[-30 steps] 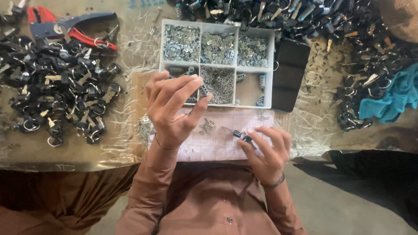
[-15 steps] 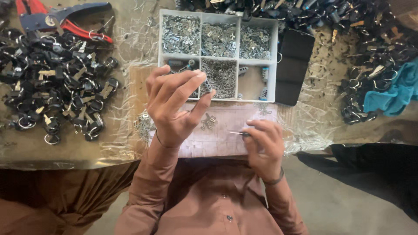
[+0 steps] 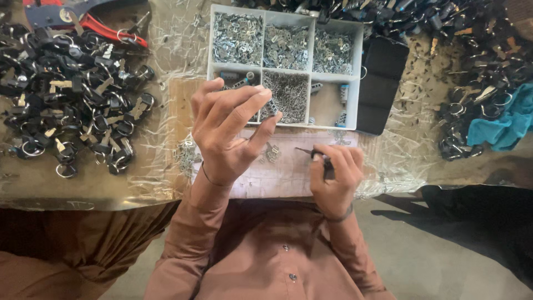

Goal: The person assembles key cylinders by hand, inserting small metal pins into cylindrical housings and then attaching keys to the completed units. The person repeatedly picks up pins from a compartmentalized tray, inserts them into the cylinder, and places the finished assembly on the table.

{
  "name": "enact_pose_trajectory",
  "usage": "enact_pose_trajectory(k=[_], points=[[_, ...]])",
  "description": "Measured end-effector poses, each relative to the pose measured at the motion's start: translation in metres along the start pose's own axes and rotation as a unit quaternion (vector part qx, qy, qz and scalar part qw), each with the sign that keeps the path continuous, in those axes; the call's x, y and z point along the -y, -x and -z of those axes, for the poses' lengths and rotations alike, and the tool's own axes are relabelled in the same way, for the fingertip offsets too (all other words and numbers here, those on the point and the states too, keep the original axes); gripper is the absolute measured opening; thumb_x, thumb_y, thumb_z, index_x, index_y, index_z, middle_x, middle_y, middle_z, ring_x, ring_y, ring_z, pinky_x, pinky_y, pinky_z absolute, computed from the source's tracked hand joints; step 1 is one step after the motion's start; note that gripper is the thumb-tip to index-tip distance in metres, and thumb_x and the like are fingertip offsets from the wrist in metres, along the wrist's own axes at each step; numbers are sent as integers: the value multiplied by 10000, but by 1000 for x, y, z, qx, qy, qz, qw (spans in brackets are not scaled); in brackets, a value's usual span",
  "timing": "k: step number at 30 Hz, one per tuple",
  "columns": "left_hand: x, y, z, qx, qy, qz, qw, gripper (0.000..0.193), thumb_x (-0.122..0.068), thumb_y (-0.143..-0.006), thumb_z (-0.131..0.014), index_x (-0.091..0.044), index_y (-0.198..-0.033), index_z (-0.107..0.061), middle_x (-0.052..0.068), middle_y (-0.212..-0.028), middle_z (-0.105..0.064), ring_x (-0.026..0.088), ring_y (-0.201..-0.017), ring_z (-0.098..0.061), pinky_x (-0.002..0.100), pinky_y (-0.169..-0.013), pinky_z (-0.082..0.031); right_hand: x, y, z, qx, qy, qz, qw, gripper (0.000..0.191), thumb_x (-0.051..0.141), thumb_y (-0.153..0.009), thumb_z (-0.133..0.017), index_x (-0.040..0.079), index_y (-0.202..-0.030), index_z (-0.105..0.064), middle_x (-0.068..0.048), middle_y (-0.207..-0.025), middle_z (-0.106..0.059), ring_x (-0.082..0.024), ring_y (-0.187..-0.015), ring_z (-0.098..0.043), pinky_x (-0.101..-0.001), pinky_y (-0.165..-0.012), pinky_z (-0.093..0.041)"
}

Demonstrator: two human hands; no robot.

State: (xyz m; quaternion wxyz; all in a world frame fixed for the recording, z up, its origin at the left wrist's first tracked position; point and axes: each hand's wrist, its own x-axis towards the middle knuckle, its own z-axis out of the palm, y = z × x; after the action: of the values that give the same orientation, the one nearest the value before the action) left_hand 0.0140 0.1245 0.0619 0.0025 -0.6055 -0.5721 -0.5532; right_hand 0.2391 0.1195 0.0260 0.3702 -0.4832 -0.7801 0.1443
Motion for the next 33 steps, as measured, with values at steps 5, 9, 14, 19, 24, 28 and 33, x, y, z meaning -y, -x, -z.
enact_pose_trajectory(k=[5, 9, 14, 19, 24, 28, 33], points=[[1, 4, 3, 12, 6, -8, 1000, 308, -155, -898, -888, -87, -1167, -754, 31, -1163, -737, 177, -1070, -673, 440, -1133, -443, 3, -2, -8, -4, 70, 12, 998, 213, -21, -838, -743, 66, -1033, -734, -115, -1149, -669, -334, -1087, -580, -410, -956, -476], [1, 5, 1, 11, 40, 3, 999, 304, -158, -891, -899, -90, -1149, -752, 34, -1158, -741, 168, -1067, -676, 426, -1084, -462, -1, 0, -6, -37, 37, 23, 998, 197, 2, -869, -755, 66, -1055, -743, -124, -1193, -665, -318, -1109, -579, -419, -993, -470], [-18, 25, 9, 33, 143, -12, 989, 313, -145, -845, -898, -115, -1115, -742, 53, -1132, -717, 221, -1041, -674, 449, -1043, -521, 11, 18, 16, -71, -133, -18, 988, 205, 84, -940, -741, 53, -1136, -690, -126, -1217, -629, -276, -1115, -575, -384, -1000, -449], [-45, 75, 19, 124, 203, 1, 971, 352, -153, -813, -919, -118, -1118, -747, 31, -1139, -738, 195, -991, -696, 435, -1008, -542, 17, 45, 41, 174, -389, -220, 878, 305, 78, -889, -761, -5, -1158, -644, -98, -1128, -619, -167, -1035, -612, -298, -885, -506], [-39, 99, 32, 95, 189, 48, 976, 353, -136, -778, -913, -100, -1089, -748, 40, -1095, -744, 191, -965, -707, 428, -992, -548, 19, 45, 18, 218, -473, -300, 800, 278, 147, -936, -781, -9, -1126, -649, -111, -1132, -623, -196, -1018, -625, -338, -876, -524], [-21, 97, 55, 2, 159, 104, 982, 338, -140, -779, -902, -79, -1064, -732, 52, -1057, -727, 193, -977, -704, 416, -970, -562, 33, 31, 5, 184, 64, 81, 978, 513, 271, -847, -837, 37, -1272, -672, -108, -1177, -628, -300, -999, -611, -408, -876, -513], [-11, 94, 68, -13, 96, 105, 990, 337, -121, -786, -905, -48, -1056, -717, 81, -1066, -728, 209, -995, -696, 430, -975, -551, 34, 25, -6, 190, 101, 123, 969, 718, 446, -755, -862, 20, -1298, -662, -138, -1068, -594, -328, -917, -577, -427, -784, -495]])
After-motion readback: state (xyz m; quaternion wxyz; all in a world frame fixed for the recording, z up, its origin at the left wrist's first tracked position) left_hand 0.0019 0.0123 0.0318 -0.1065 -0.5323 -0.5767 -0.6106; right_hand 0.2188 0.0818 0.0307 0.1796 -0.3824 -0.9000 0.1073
